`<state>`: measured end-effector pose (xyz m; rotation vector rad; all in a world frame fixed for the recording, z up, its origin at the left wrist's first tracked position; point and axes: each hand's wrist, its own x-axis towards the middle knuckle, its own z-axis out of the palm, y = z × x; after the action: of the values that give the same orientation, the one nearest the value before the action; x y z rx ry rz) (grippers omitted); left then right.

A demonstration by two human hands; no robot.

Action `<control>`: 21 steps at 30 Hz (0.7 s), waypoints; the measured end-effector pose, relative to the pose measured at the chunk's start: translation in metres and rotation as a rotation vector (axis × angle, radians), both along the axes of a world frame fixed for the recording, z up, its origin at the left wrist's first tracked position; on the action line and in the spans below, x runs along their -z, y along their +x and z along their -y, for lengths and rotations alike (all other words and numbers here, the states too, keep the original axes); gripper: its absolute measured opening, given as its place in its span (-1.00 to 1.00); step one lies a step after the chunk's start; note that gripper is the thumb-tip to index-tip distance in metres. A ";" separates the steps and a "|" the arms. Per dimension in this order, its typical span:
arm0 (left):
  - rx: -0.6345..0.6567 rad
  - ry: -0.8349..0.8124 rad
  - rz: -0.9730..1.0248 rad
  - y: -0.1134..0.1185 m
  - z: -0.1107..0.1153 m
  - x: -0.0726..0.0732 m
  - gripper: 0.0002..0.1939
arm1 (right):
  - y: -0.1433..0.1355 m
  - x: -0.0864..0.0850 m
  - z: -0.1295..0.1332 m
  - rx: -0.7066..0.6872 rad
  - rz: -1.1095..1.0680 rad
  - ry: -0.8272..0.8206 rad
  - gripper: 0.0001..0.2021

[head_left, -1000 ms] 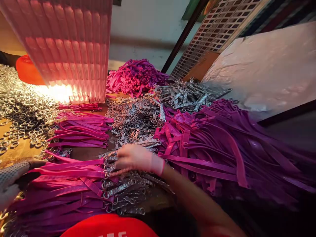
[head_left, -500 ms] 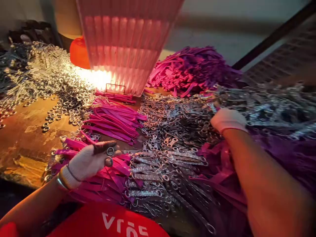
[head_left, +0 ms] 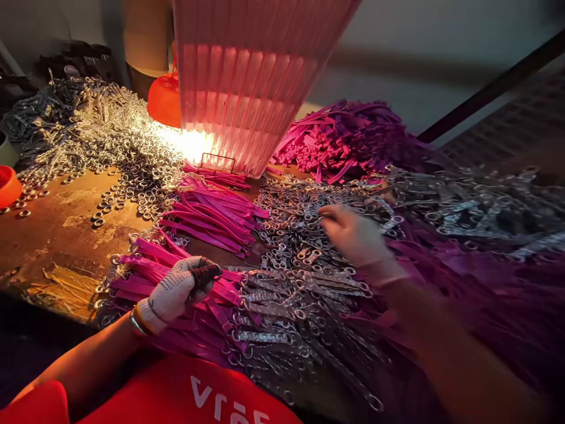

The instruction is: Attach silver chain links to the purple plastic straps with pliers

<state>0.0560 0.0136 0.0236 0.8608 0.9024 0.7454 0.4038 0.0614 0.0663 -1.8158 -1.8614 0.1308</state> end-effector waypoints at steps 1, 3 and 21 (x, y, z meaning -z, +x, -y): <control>0.006 0.000 0.012 0.002 0.002 0.000 -0.70 | -0.028 0.006 0.014 -0.054 -0.020 -0.035 -0.78; 0.030 0.010 0.035 0.007 0.007 -0.002 -0.71 | -0.084 0.017 0.044 -0.186 -0.167 -0.135 -0.77; 0.182 0.517 -0.437 0.001 0.012 -0.008 -0.96 | -0.184 0.047 0.107 -0.259 -0.254 -0.056 -0.81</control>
<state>0.0573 0.0015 0.0318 1.5864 1.0110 0.6495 0.2201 -0.0459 0.0189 -1.5055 -1.9131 0.4885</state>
